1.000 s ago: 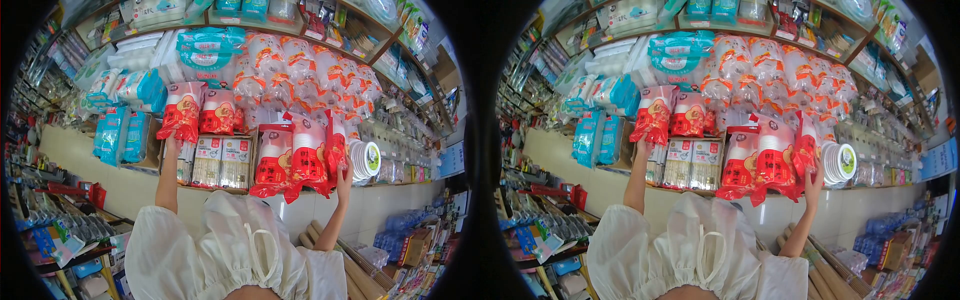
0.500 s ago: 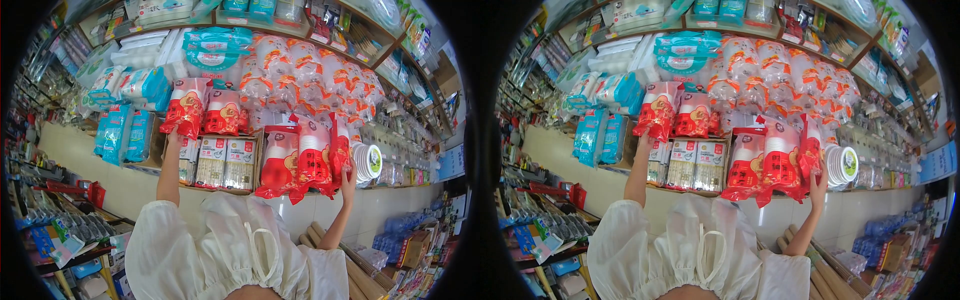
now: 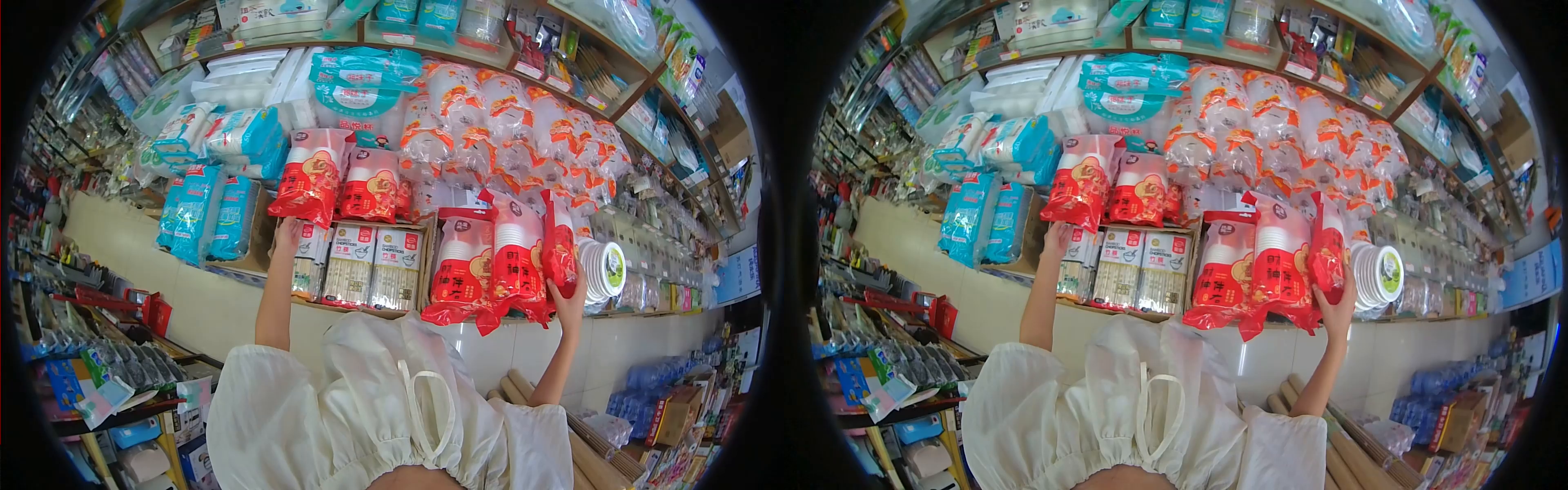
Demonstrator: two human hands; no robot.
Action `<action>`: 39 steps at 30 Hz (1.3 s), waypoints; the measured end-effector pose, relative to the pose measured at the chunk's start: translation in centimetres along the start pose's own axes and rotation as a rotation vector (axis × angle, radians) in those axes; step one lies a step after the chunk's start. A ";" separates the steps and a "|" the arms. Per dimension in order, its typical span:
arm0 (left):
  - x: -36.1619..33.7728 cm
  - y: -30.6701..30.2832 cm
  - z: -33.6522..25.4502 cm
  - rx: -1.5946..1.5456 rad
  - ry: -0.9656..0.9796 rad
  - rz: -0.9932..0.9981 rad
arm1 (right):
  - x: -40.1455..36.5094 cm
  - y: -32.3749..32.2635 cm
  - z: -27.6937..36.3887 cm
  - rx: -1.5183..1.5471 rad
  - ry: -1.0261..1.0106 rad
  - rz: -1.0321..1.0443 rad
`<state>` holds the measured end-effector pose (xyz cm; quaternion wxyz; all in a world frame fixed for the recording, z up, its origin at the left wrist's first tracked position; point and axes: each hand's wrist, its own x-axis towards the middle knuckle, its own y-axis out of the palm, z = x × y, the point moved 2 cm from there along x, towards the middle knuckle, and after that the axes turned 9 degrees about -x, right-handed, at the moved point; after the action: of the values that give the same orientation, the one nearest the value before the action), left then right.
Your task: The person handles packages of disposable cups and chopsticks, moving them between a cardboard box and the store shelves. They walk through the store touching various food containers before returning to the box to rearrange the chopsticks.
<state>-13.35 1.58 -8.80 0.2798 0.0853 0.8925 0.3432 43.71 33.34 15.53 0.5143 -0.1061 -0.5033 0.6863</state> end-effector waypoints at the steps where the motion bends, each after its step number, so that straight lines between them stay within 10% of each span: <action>1: 0.2 -0.4 0.2 -0.004 0.003 0.009 | 0.1 0.2 -0.4 0.009 0.002 -0.028; 28: -8.9 0.5 -1.0 0.032 -0.177 0.115 | 3.3 -5.6 6.1 -0.150 0.113 -0.876; 34: -15.2 5.3 -1.1 0.141 -0.254 0.395 | 2.1 -6.6 12.8 0.136 0.134 -0.962; 39: -23.3 13.4 -2.6 0.125 -0.593 0.948 | 0.7 -3.8 21.4 0.263 -0.317 -0.626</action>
<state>3.96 2.15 11.91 0.3284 0.5863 0.6583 0.3392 31.45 21.31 28.89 0.6243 0.2274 -0.4921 0.5625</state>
